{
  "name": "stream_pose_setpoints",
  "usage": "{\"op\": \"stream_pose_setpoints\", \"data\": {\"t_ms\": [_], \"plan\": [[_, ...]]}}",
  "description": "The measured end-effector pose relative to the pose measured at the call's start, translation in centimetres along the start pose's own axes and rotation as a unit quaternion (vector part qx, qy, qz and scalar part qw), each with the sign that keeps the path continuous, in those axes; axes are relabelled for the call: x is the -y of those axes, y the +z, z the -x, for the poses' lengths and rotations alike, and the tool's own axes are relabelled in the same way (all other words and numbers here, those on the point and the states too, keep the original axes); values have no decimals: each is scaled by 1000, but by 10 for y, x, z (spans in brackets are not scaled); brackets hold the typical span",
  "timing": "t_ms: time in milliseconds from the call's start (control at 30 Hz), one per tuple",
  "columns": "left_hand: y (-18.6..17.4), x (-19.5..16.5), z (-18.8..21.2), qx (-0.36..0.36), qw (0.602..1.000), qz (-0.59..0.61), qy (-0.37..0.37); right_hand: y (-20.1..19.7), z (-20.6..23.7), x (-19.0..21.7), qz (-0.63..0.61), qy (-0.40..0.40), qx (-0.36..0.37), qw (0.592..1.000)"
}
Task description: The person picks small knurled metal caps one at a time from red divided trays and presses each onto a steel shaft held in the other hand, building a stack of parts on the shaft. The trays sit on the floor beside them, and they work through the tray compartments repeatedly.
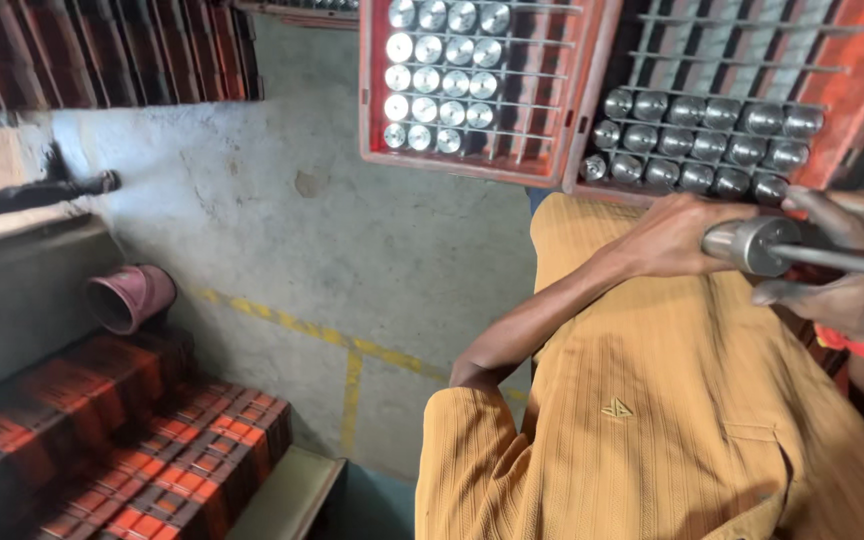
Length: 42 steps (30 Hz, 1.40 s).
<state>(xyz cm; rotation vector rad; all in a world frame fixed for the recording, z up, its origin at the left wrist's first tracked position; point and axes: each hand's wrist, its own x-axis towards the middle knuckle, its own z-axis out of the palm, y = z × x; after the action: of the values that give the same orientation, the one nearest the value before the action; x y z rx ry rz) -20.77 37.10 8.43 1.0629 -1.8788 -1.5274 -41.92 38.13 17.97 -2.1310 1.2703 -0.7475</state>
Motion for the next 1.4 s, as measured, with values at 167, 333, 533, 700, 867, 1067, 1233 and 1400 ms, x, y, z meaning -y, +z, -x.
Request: {"op": "stream_pose_setpoints", "data": {"t_ms": [167, 333, 533, 700, 867, 1067, 1233, 1400], "plan": [[-12, -3, 6, -15, 999, -10, 31, 14, 0, 6, -14, 21, 13, 1000], [-24, -8, 14, -13, 1000, -11, 10, 16, -14, 27, -91, 28, -15, 995], [-32, -14, 19, -10, 1000, -2, 2, 15, -19, 31, -14, 13, 5, 1000], [-22, -12, 17, -13, 1000, 6, 1, 16, -7, 19, -12, 9, 6, 1000], [-7, -16, 12, -22, 999, -26, 12, 10, 2, 8, -28, 15, 24, 999], [4, -16, 5, 2, 998, -55, 13, 3, 18, -3, -54, 55, 17, 997], [7, -6, 3, 33, 999, -23, 26, -6, 44, -17, -78, 91, -24, 993], [-19, 17, -14, -87, 984, -16, -153, -23, 67, -37, -94, 154, -130, 975]]}}
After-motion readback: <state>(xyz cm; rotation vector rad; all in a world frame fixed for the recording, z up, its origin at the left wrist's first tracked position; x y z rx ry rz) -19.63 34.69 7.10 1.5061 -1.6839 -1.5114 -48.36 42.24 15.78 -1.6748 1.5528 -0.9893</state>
